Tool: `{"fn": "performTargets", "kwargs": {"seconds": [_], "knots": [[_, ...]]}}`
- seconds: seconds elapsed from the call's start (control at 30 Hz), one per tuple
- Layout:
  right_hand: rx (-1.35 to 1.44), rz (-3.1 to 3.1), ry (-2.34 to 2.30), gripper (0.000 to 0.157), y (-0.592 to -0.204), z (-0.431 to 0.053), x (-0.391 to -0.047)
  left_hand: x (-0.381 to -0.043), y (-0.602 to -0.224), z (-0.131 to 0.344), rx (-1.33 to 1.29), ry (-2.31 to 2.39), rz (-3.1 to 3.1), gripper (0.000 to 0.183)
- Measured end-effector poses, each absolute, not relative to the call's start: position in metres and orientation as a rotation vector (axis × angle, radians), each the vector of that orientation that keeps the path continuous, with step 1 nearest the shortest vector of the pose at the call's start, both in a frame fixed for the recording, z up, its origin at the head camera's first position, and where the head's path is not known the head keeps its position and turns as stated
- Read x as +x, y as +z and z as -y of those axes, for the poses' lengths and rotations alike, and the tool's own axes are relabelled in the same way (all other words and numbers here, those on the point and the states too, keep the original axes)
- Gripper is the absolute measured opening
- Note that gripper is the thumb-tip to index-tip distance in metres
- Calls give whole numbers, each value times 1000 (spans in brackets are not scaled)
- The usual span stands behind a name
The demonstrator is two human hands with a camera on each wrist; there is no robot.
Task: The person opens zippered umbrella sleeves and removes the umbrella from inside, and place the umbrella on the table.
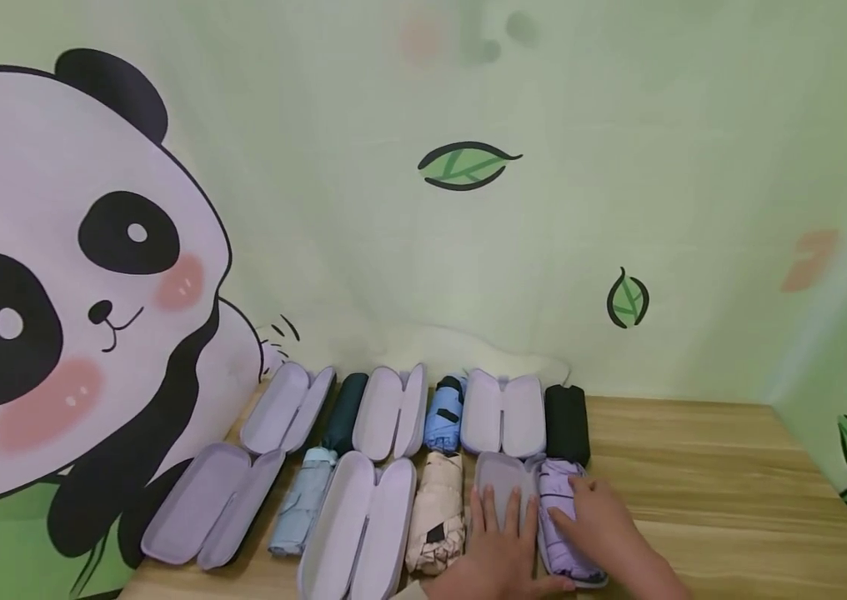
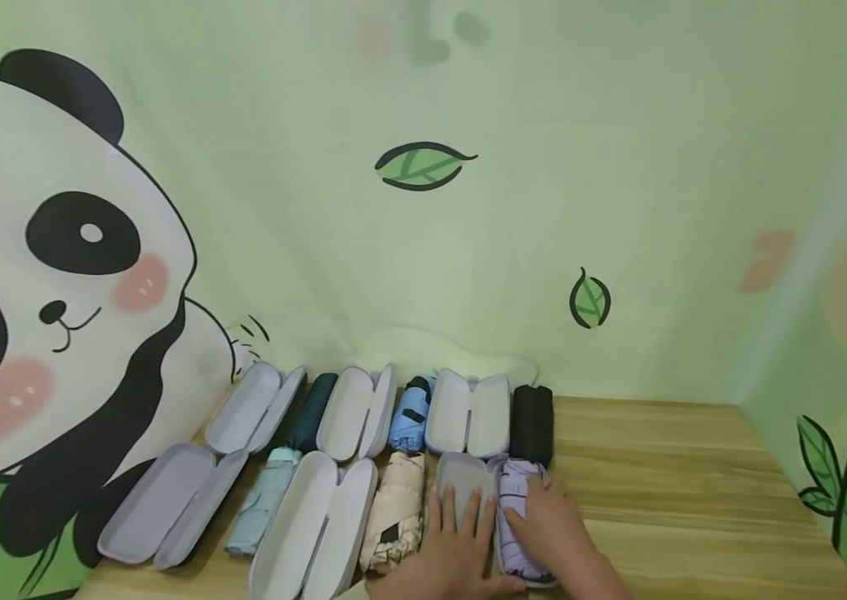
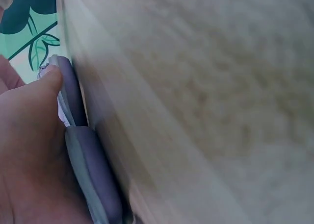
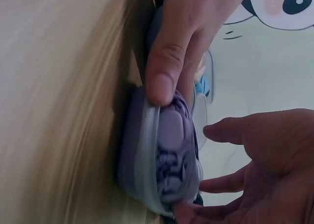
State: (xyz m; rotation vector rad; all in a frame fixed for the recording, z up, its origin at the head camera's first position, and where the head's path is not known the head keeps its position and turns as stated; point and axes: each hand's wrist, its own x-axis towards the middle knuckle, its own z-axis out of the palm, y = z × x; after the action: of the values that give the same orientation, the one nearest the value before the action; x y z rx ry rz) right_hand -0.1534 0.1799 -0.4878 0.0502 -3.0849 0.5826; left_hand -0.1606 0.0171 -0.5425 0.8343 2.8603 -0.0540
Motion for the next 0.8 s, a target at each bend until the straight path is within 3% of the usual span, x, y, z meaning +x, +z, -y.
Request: {"fn": "performTargets", "kwargs": {"seconds": [0.4, 0.8], "knots": [[61, 3075, 646, 89, -495, -179, -170, -168, -550, -15, 778, 232, -2729, 107], [-66, 3105, 665, 84, -499, -183, -177, -161, -535, -13, 755, 246, -2674, 106]]}}
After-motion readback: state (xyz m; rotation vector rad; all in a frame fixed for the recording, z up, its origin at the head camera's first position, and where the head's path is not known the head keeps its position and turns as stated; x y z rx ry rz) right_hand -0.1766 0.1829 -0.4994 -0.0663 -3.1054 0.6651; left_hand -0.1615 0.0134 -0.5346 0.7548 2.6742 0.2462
